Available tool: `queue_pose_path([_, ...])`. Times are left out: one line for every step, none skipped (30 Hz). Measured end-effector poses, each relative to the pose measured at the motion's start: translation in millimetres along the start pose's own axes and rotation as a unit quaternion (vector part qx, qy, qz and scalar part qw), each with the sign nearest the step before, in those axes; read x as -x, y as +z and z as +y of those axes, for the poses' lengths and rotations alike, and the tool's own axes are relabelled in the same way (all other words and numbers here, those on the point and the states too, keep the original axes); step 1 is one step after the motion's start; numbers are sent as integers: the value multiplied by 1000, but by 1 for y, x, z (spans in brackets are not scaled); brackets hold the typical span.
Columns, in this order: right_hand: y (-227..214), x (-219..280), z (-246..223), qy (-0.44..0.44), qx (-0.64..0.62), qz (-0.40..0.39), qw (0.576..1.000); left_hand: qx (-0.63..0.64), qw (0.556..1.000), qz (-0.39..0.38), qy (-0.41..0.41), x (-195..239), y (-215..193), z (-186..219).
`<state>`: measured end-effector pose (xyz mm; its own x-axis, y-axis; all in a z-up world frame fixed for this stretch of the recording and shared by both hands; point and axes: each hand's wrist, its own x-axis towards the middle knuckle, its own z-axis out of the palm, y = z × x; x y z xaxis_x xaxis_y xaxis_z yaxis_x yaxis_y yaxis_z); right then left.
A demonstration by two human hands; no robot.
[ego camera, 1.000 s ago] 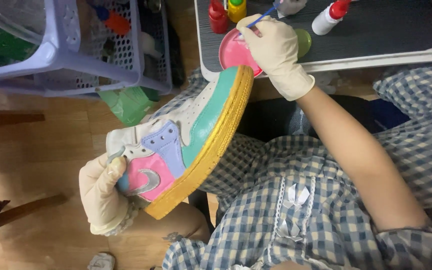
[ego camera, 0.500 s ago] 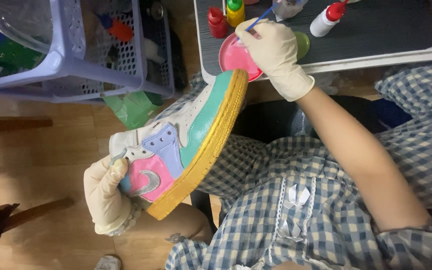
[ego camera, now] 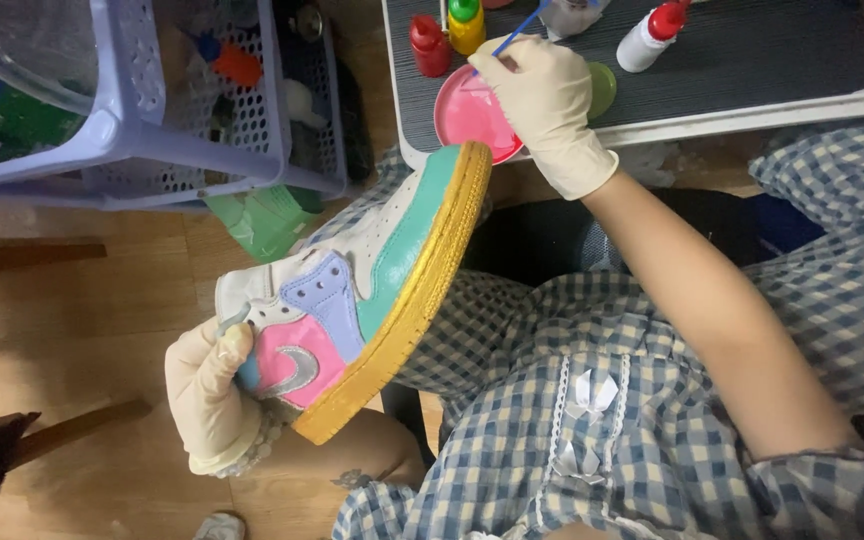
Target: Painting the side panels and midsole of a sneaker with various colors using a small paintbrush.
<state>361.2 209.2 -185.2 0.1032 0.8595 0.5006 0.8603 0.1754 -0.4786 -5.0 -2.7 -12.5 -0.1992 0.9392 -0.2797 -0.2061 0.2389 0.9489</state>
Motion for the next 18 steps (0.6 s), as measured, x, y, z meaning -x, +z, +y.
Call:
queue_pose_path([-2,0,-3,-7,-14,-25,1000,0,1000,0,0,0,-1,0])
queue_pose_path([-2,3,-1,-8,-15,-25,1000,0,1000,1,0,0,-1,-1])
queue_pose_path([-2,5,1,-31,-1,-17,999,-10,1000,3,0,0,-2,-1])
queue_pose_path([-1,7,3,-56,12,-8,998,-19,1000,6,1,0,-2,-1])
queue_pose_path([-11,4,-5,-57,11,-8,998,-19,1000,7,1,0,-1,0])
queue_pose_path([-22,1,-13,-90,-76,-16,993,-5,1000,-6,3,0,0,0])
queue_pose_path([-32,-2,-20,-123,-162,-24,979,9,1000,-19,4,0,2,1])
queue_pose_path([-32,-1,-18,-123,-162,-24,979,9,1000,-20,4,1,5,4])
queue_pose_path([-32,-1,-16,-134,-142,-40,980,20,1000,-20,-12,2,7,7])
queue_pose_path([-32,-1,-15,-145,-122,-56,980,31,999,-19,-28,2,10,10])
queue_pose_path([-44,0,-21,-147,-122,-56,980,33,999,-19,-27,4,19,18])
queue_pose_path([-55,-4,-30,-125,-122,-32,984,-29,998,-3,-53,7,27,26])
queue_pose_path([-65,-7,-40,-104,-122,-7,987,-89,993,13,-80,9,33,34])
queue_pose_path([-72,-2,-43,-115,-129,-13,985,-82,993,27,-77,8,31,32])
queue_pose_path([-78,3,-47,39,-296,56,953,-85,996,-12,-36,7,27,30])
queue_pose_path([-84,8,-50,196,-447,107,866,-88,995,-48,7,8,21,26])
queue_pose_path([-98,16,-49,186,-454,93,866,-81,996,-31,12,10,20,26])
queue_pose_path([-113,23,-46,155,-447,133,871,-111,992,-50,14,10,20,27])
